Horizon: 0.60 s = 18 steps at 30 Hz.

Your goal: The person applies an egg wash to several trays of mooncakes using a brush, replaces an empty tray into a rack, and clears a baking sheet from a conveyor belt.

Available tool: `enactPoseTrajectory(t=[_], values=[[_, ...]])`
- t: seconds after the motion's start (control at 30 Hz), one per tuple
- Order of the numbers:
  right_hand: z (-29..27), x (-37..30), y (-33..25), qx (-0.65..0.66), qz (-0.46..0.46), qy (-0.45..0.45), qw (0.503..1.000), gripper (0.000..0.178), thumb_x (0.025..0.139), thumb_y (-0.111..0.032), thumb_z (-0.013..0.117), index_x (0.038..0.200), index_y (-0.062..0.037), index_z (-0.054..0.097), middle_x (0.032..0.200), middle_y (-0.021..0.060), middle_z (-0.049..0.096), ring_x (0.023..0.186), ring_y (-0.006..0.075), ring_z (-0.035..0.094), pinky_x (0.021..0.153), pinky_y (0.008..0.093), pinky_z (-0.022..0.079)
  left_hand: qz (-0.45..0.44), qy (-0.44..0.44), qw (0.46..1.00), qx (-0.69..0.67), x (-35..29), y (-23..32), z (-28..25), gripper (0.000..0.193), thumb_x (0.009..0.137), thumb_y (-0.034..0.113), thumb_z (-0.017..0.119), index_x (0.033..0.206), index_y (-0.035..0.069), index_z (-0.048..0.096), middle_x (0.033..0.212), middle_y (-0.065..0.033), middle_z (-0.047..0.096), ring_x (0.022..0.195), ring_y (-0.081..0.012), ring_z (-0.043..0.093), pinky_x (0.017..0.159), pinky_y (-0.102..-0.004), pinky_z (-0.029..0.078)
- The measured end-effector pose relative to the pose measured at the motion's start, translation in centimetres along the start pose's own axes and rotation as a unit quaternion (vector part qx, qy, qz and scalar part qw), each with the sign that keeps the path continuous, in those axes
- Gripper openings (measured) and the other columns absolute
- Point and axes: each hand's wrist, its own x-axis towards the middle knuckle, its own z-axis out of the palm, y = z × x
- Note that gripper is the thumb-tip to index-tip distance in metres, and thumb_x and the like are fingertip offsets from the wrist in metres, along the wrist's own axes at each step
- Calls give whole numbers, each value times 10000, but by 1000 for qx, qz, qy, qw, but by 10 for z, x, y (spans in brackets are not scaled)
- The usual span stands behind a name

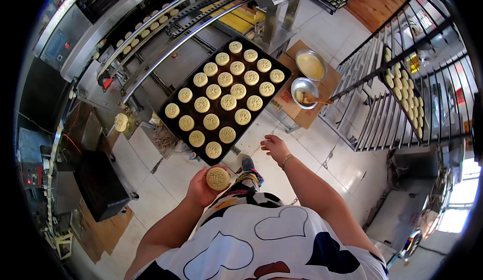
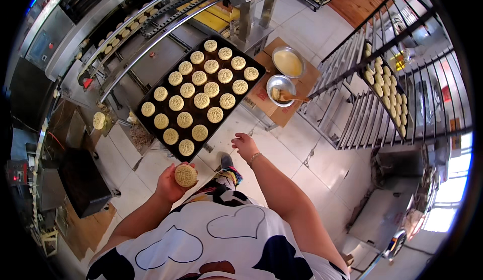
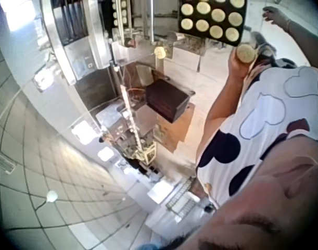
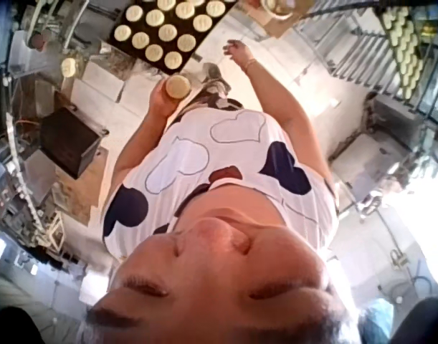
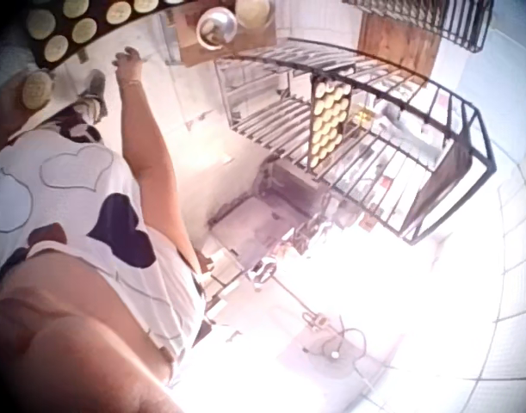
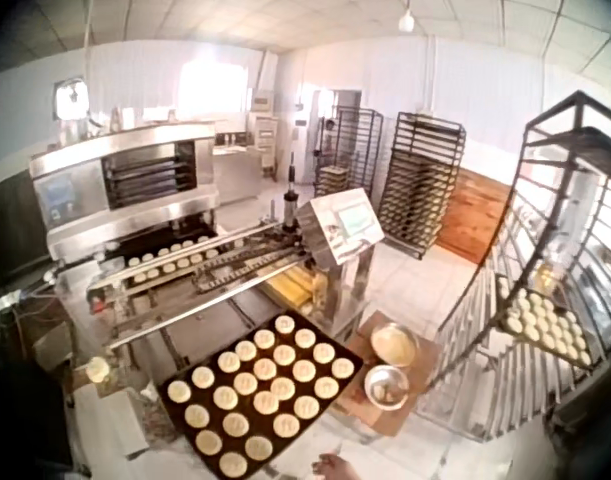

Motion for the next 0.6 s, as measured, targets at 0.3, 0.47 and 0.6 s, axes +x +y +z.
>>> enactPoseTrajectory(t=[0.3, 0.47, 0.6], values=[[18, 152, 25, 274, 143, -134, 942, 221, 865, -140, 479, 1083, -116, 498, 1036, 59, 587, 972, 192, 554, 867, 422, 420, 167, 34, 982, -77, 0, 1, 25, 426, 924, 343, 410, 1213, 42, 494, 1279, -151, 498, 1162, -335, 485, 992, -507, 360], [28, 163, 20, 310, 131, -73, 939, 249, 837, -36, 456, 1086, -29, 465, 1044, 126, 562, 882, 278, 600, 722, 405, 542, 218, 84, 961, -147, -36, -12, 55, 386, 957, 317, 351, 1221, 63, 474, 1318, -148, 456, 1198, -329, 455, 1000, -509, 360], [25, 148, 12, 253, 112, -73, 958, 334, 815, -25, 506, 1143, -33, 443, 1074, 133, 554, 896, 293, 609, 706, 411, 552, 248, 104, 947, -173, -24, -36, 79, 386, 957, 316, 344, 1221, 65, 471, 1326, -147, 447, 1207, -329, 445, 1004, -521, 351]])
